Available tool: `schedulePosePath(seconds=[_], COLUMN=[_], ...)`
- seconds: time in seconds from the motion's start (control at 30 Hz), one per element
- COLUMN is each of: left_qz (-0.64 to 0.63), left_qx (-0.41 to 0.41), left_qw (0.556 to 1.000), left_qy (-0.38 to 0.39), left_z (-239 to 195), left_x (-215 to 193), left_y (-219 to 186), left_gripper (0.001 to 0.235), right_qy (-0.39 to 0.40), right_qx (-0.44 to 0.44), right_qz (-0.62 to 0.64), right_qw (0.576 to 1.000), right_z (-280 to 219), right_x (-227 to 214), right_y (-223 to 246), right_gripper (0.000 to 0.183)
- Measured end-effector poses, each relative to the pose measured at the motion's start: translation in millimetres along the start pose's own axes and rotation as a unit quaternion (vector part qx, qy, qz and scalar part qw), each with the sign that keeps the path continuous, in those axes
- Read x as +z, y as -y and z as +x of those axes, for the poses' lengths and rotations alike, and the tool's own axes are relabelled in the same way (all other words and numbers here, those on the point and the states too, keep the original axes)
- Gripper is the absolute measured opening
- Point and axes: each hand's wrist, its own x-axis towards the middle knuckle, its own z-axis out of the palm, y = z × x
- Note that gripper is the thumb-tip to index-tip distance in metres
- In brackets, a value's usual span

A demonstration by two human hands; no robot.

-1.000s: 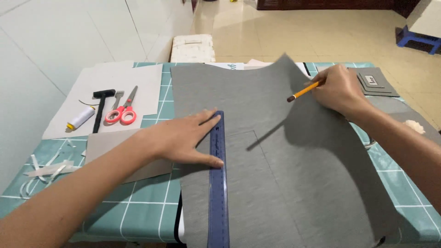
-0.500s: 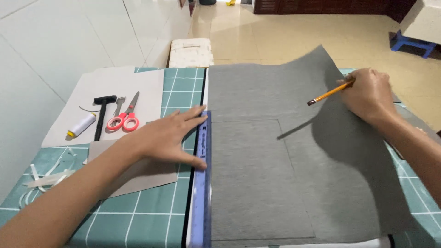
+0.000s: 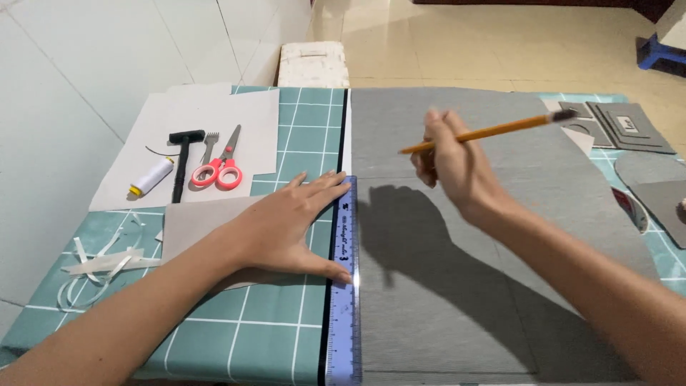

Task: Marking lines on a large piece of grey material with a ruler and pencil and then cutting it with scissors.

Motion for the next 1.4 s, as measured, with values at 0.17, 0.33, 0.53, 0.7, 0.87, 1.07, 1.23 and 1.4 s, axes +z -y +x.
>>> schedulePosePath(seconds=[0.17, 0.33, 0.53, 0.7, 0.87, 1.07, 1.23, 1.4], left_qz=[-0.004, -0.006, -0.005, -0.019, -0.032, -0.04, -0.042, -0.031], left_qx=[-0.001, -0.001, 0.001, -0.004, -0.004, -0.002, -0.005, 0.0], left_qw=[1.0, 1.0, 1.0, 1.0, 0.999, 0.999, 0.999, 0.999], left_qy=[-0.013, -0.017, -0.016, -0.007, -0.014, -0.019, -0.014, -0.025], left_z=[-0.3, 0.3, 1.4, 1.7, 1.3, 1.4, 1.6, 1.3], left_x=[2.4, 2.1, 2.8, 0.4, 0.4, -0.1, -0.8, 1.2], left_y=[0.5, 1.7, 3.5, 3.4, 4.1, 4.0, 4.0, 3.9], left_gripper=[0.133, 0.133, 0.135, 0.135, 0.138, 0.138, 0.138, 0.137], right_qy=[-0.026, 0.004, -0.011, 0.019, 0.014, 0.018, 0.021, 0.027], right_qx=[0.025, -0.007, -0.103, -0.156, -0.134, -0.133, -0.123, -0.109], right_qz=[0.111, 0.065, -0.041, -0.049, -0.069, -0.085, -0.082, -0.073], right_qw=[0.993, 0.998, 0.994, 0.986, 0.988, 0.987, 0.989, 0.991], right_z=[13.7, 13.1, 10.6, 15.3, 13.9, 14.3, 13.0, 11.9], right_x=[25.3, 34.4, 34.1, 34.2, 35.5, 35.6, 37.2, 37.4], right_y=[-23.9, -43.3, -46.7, -53.1, -48.7, -48.0, -44.2, -43.6], right_gripper=[0.018, 0.007, 0.038, 0.034, 0.035, 0.032, 0.034, 0.033])
